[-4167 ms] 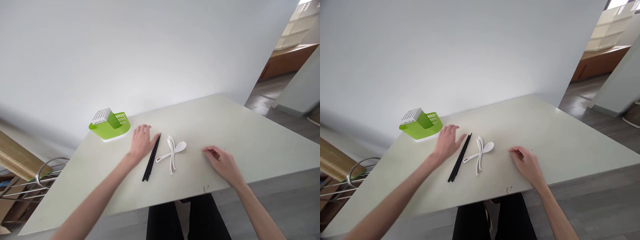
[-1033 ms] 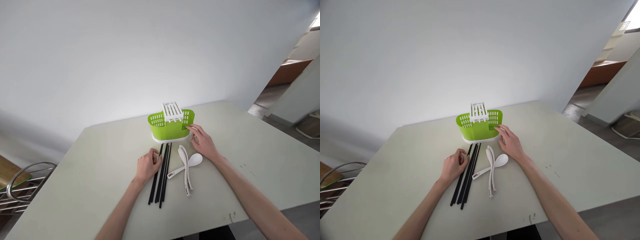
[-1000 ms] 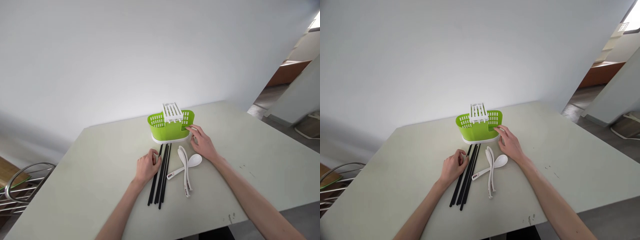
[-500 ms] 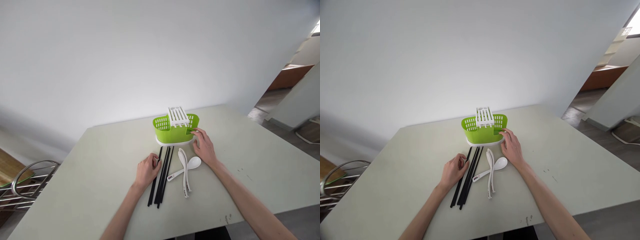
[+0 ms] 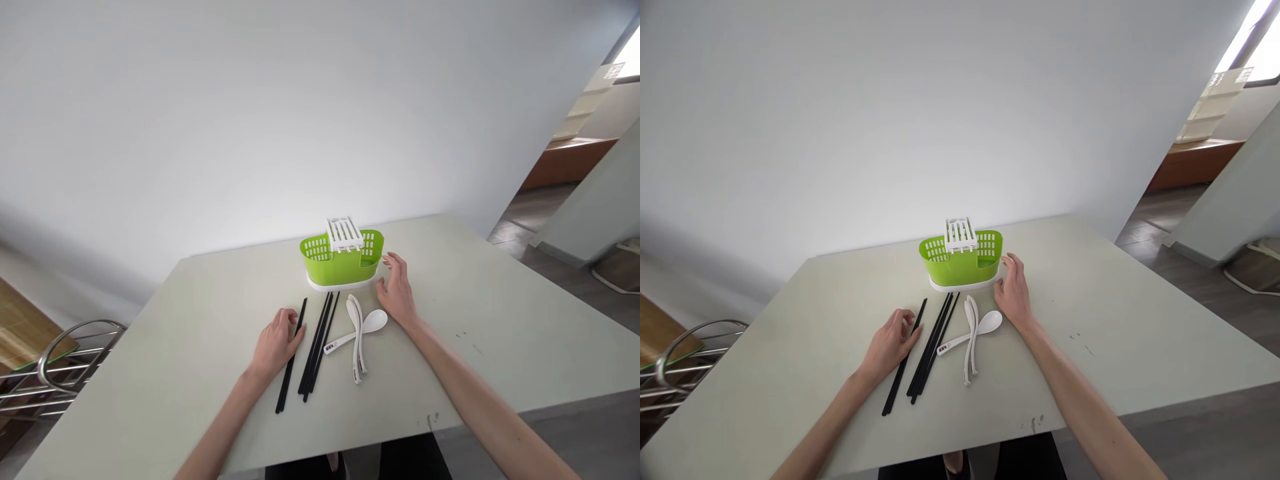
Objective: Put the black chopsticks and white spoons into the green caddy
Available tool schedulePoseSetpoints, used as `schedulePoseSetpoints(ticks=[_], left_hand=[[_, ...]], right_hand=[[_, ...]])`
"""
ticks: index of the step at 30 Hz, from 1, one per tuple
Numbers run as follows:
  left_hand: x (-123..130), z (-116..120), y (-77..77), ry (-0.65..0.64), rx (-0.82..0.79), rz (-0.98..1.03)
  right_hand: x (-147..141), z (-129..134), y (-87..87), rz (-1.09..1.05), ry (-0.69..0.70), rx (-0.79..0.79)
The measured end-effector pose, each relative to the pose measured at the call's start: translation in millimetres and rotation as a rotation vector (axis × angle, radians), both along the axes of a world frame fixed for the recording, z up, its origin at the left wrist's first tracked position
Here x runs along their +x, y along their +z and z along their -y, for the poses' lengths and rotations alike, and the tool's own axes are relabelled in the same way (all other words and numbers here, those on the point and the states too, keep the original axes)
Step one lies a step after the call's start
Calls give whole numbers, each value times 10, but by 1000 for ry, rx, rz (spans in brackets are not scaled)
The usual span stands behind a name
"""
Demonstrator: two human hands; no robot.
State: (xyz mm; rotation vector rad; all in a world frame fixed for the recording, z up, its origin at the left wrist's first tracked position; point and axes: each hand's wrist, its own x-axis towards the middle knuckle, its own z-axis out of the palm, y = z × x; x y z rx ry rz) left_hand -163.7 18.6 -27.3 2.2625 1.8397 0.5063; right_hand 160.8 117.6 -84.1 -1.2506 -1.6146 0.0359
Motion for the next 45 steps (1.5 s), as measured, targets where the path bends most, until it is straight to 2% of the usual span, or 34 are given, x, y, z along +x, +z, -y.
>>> schedulePoseSetpoints(ticks=[5, 9, 13, 16, 20, 24, 28, 31, 35, 38, 42, 45], left_hand=[[-102, 81, 359, 129, -183, -271], [-74, 136, 614, 184, -279, -503], [6, 158, 721, 173, -289, -689], [-6, 127, 739, 149, -289, -709], [-177, -38, 850, 122, -239, -534], [-310, -328, 1209, 90, -47, -235], [-173, -618, 1632, 112, 188, 206], [29, -821, 1820, 99, 271, 487], [270, -1124, 1912, 44, 367, 698], [417, -1331, 1944, 22, 442, 783], [581, -1514, 1934, 33, 467, 750], [668, -1625, 1819, 46, 418, 697]], right_hand=[[29, -50, -63, -42, -34, 6], [40, -71, -104, -62, -41, -33], [37, -72, -117, -76, -43, -57], [32, -73, -118, -77, -35, -56], [32, -86, -134, -101, -34, -53], [35, -103, -155, -138, -22, -73], [35, -124, -166, -185, -20, -101], [34, -145, -176, -202, -22, -108], [30, -170, -183, -219, -20, -118], [25, -181, -171, -231, -17, -134], [14, -184, -145, -249, -7, -161], [7, -179, -129, -253, 11, -193]])
